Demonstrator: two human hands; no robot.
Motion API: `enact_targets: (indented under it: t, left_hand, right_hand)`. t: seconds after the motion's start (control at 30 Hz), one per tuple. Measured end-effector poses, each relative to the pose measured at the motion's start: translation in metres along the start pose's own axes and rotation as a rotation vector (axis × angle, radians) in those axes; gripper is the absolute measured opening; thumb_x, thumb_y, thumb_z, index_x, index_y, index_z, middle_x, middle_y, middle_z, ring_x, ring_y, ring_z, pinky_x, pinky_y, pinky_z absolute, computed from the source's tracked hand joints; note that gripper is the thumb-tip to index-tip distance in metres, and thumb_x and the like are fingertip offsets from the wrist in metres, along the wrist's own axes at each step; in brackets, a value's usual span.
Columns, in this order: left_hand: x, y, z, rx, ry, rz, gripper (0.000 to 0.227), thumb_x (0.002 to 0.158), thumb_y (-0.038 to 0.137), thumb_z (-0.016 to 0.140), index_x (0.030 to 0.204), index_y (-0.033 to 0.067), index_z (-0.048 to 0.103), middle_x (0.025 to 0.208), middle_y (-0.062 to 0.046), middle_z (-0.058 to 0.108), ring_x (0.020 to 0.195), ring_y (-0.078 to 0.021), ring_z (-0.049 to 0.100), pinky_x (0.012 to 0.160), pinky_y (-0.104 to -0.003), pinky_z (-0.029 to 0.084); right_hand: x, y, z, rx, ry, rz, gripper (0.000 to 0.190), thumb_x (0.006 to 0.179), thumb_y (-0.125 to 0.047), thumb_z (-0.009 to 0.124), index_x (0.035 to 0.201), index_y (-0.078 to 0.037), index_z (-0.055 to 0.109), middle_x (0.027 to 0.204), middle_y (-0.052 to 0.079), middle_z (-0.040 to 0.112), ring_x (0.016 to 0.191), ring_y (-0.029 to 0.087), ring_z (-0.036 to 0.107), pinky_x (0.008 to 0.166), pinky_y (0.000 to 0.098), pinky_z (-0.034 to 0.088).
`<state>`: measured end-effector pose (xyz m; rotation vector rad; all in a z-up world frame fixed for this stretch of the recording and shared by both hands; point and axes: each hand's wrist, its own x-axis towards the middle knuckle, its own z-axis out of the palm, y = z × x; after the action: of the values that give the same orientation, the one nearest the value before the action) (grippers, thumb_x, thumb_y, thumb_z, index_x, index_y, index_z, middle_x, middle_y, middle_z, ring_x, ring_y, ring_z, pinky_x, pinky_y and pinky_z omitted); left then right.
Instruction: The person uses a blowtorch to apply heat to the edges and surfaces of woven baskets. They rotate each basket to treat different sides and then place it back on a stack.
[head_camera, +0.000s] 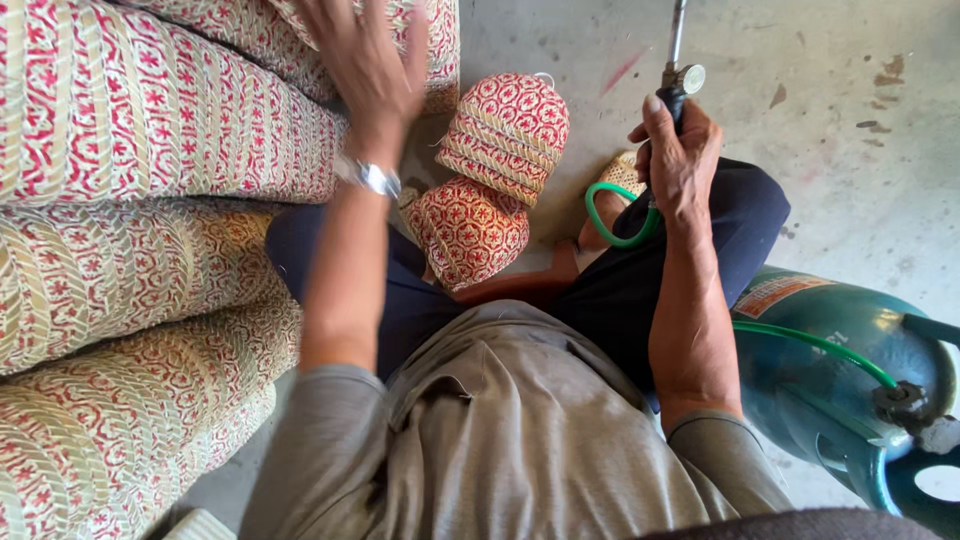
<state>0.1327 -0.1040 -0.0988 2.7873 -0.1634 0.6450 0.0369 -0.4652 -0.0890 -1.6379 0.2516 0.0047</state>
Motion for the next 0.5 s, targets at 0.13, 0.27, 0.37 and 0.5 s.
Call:
enact_targets:
  t: [0.13,0.27,0.37,0.5]
  left_hand:
    - [-0.161,-0.001,0.09,-0.358,-0.158,-0.401,0.09,0.106,0.055,0.05,0.166,-0.0019,0.015,0.171,-0.029,0.02,0.159,-0.0448,0.02,0.13,-0.054,0.02]
    - [-0.276,-0.038,0.161,-0.352,-0.459,-0.957,0.095,0.095,0.045,0.064,0.159,-0.0039,0.014,0.165,-0.027,0.026,0.152,-0.0424,0.024,0.124,-0.048,0.024]
    - [-0.295,-0.062,0.191,-0.582,-0.464,-1.372,0.113,0.085,0.044,0.078,0.158,-0.0031,0.005,0.164,-0.025,0.018,0.15,-0.0393,0.024,0.121,-0.045,0.029]
    - [-0.302,-0.07,0.195,-0.644,-0.463,-1.529,0.13,0.074,0.048,0.093,0.156,-0.0105,0.011,0.162,-0.025,0.031,0.149,-0.0336,0.037,0.121,-0.04,0.037]
  right_hand:
    - [0.001,-0.001,0.0,-0.014,-0.011,-0.022,0.038,0.11,-0.036,0.064,0.097,0.0,0.059,0.08,0.008,0.067,0.053,0.009,0.056,0.044,0.0267,0.043]
    - [0.0,0.0,0.001,-0.033,-0.024,-0.023,0.038,0.11,-0.036,0.064,0.098,0.0,0.06,0.081,0.008,0.068,0.054,0.009,0.056,0.045,0.0266,0.044]
    - [0.001,-0.002,0.004,-0.046,-0.019,-0.016,0.039,0.11,-0.036,0.064,0.096,0.0,0.06,0.08,0.008,0.068,0.053,0.009,0.056,0.045,0.0267,0.044]
    - [0.0,-0.005,0.006,-0.057,-0.014,-0.015,0.039,0.108,-0.036,0.065,0.094,0.0,0.06,0.079,0.008,0.068,0.053,0.009,0.056,0.044,0.0265,0.045]
